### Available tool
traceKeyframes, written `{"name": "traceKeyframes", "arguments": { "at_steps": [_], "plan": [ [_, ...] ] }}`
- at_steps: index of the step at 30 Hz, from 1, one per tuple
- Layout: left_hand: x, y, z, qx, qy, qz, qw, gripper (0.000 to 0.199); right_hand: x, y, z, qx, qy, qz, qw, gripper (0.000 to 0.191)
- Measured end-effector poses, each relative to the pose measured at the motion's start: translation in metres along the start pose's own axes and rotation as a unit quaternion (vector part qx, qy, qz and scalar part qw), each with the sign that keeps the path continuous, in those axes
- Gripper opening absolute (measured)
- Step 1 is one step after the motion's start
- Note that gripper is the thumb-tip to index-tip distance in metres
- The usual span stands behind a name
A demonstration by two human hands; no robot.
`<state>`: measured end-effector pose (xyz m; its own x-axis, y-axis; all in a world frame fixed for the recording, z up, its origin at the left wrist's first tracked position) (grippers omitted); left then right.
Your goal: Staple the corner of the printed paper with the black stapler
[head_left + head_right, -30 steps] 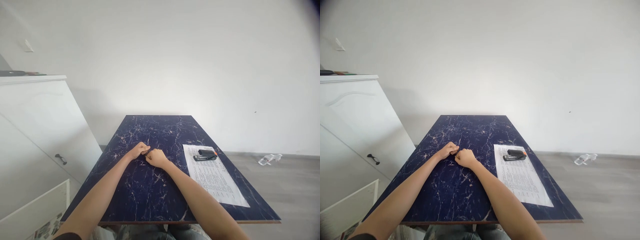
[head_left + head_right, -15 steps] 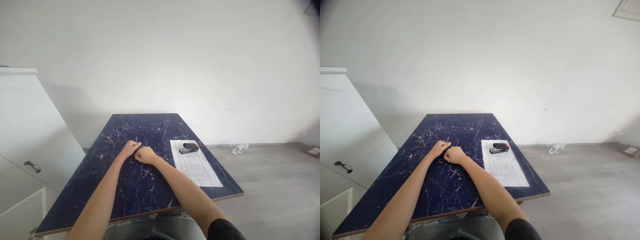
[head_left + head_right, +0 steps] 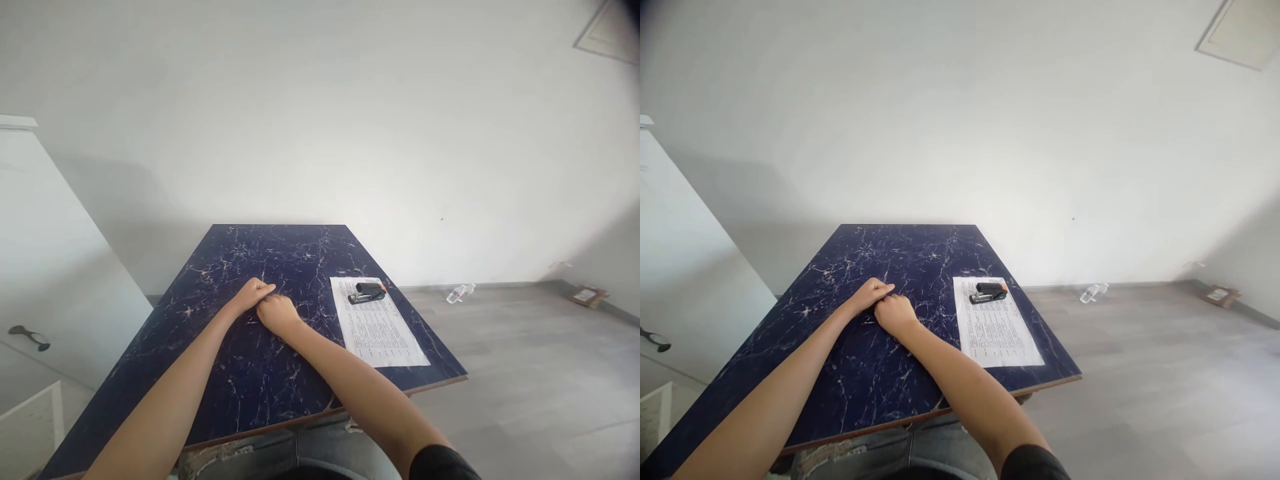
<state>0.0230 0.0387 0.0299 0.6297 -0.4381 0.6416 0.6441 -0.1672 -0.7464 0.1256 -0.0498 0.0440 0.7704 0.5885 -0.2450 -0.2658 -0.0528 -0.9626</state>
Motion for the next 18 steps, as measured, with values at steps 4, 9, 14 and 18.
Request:
{"name": "traceKeyframes", "arguments": {
  "at_steps": [4, 9, 14, 18],
  "plan": [
    [0.015, 0.003, 0.000, 0.074, -0.013, 0.057, 0.996, 0.061, -0.019, -0.008, -0.055, -0.008, -0.136, 0.004, 0.991, 0.028],
    [0.091, 0.045, -0.026, 0.160, 0.025, 0.113, 0.980, 0.049, 0.097, -0.091, -0.127, 0.151, 0.061, 0.069, 0.984, 0.035],
    [0.201, 0.152, -0.099, 0.029, 0.445, 0.208, 0.871, 0.030, 0.235, -0.142, -0.169, 0.129, 0.160, 0.156, 0.966, 0.044],
    [0.216, 0.231, -0.156, -0.277, 0.582, 0.169, 0.746, 0.017, 0.267, -0.130, -0.166, -0.002, 0.152, 0.198, 0.968, 0.070]
  ]
}}
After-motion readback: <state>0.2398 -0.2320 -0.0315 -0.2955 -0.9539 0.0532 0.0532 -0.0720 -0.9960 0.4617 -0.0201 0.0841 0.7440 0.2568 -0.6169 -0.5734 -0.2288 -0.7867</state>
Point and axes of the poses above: each hand's wrist, its own z-axis towards the middle knuckle, its own y-axis out of the palm, x = y × z, the point moved 4 cm from there along z, towards the middle knuckle, and after that the axes turned 14 degrees about z, right-handed, at the moved point
